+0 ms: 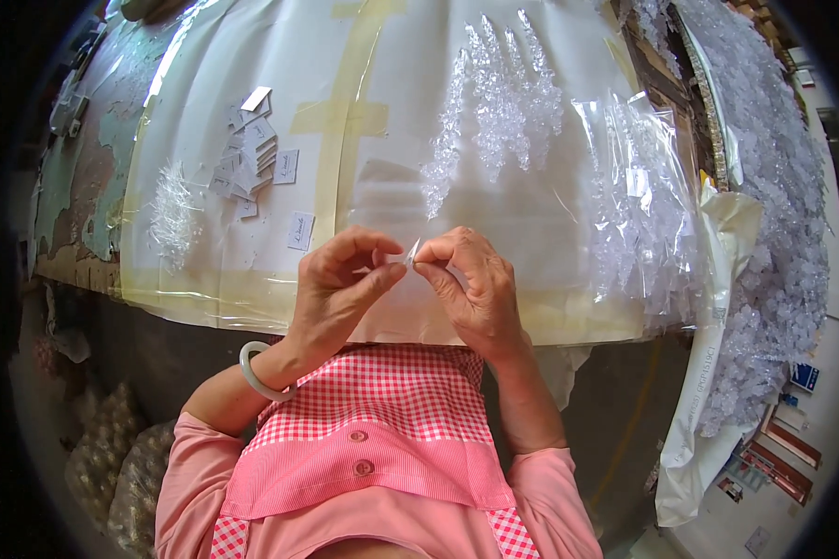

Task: Packaging small plastic decorative components and labels into clear plastic bags at a workbench.

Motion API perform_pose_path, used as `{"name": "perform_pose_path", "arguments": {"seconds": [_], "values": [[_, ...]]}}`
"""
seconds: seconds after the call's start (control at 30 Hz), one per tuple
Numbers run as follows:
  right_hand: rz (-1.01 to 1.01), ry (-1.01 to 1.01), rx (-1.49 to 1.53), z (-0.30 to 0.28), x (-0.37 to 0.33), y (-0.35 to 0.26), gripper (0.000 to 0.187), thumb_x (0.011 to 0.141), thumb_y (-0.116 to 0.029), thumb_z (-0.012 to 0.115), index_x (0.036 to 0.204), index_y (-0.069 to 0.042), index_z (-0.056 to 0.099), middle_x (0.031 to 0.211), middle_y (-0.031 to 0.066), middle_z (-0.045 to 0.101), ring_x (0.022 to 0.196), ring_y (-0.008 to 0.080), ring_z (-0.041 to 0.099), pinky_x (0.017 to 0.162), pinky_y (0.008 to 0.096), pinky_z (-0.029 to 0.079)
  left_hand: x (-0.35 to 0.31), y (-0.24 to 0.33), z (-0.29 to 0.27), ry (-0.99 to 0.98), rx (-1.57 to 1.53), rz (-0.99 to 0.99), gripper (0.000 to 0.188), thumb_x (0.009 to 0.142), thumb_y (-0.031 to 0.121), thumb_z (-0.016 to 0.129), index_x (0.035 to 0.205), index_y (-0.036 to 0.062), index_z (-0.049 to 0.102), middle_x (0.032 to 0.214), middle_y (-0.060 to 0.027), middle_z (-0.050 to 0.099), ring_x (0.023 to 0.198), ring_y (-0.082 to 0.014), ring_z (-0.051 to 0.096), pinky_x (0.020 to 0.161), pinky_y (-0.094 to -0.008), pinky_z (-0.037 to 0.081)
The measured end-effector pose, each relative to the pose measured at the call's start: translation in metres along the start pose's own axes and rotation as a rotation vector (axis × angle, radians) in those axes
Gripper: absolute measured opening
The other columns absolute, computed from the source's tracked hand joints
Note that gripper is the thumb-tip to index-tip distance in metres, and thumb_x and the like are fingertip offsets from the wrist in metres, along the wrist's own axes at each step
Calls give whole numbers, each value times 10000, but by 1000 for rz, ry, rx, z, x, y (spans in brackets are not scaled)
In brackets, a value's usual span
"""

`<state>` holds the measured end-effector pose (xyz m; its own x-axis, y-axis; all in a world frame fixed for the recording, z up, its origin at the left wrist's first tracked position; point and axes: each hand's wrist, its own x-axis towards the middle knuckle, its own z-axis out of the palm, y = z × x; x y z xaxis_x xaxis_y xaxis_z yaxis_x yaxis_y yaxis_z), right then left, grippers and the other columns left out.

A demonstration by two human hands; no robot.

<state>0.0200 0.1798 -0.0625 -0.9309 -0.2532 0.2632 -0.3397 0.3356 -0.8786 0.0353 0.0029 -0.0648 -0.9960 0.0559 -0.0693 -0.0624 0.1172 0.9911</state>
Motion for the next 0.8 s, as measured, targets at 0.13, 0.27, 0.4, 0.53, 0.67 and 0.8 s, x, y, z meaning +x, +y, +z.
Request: {"name": "perform_pose_path", "arguments": {"seconds": [0.13,0.27,0.4,0.53,0.67,0.8], "values": [[-35,5,3,1,7,-1,102,836,-36,700,888,-29,612,818,49,619,717,153,548,672,275,456,10,4,-4,36,56,295,130,779,11,735,899,30,691,835,-81,679,702,-184,650,606,-287,513],[-39,16,-21,0,16,-11,101,826,-43,713,881,-36,629,813,60,626,720,183,591,661,293,479,15,13,-10,5,85,359,174,781,-89,697,912,25,689,888,-74,650,726,-99,593,575,-220,467],[-56,42,-52,-7,19,-16,99,819,-37,721,888,-40,650,810,67,639,731,196,637,647,303,503,21,20,-16,49,55,479,177,786,-102,676,911,22,665,916,-87,654,730,-103,602,561,-218,463],[-145,107,-88,-16,22,-15,126,798,2,719,910,-37,676,820,72,650,751,208,651,660,305,516,23,27,-23,61,72,538,168,791,-97,669,909,23,663,921,-111,676,715,-146,638,557,-228,481],[-322,175,-209,-18,29,-20,197,778,39,708,951,-55,691,851,76,647,775,234,639,663,322,520,26,35,-21,-47,299,971,186,742,-67,693,905,12,650,908,-125,670,664,-214,638,543,-290,490],[-433,176,-237,-19,39,-30,231,766,41,716,971,-63,695,876,80,645,792,238,630,655,327,518,26,36,-17,-146,388,1046,181,751,-31,678,924,1,638,911,-123,655,706,-262,654,601,-339,529]]}}
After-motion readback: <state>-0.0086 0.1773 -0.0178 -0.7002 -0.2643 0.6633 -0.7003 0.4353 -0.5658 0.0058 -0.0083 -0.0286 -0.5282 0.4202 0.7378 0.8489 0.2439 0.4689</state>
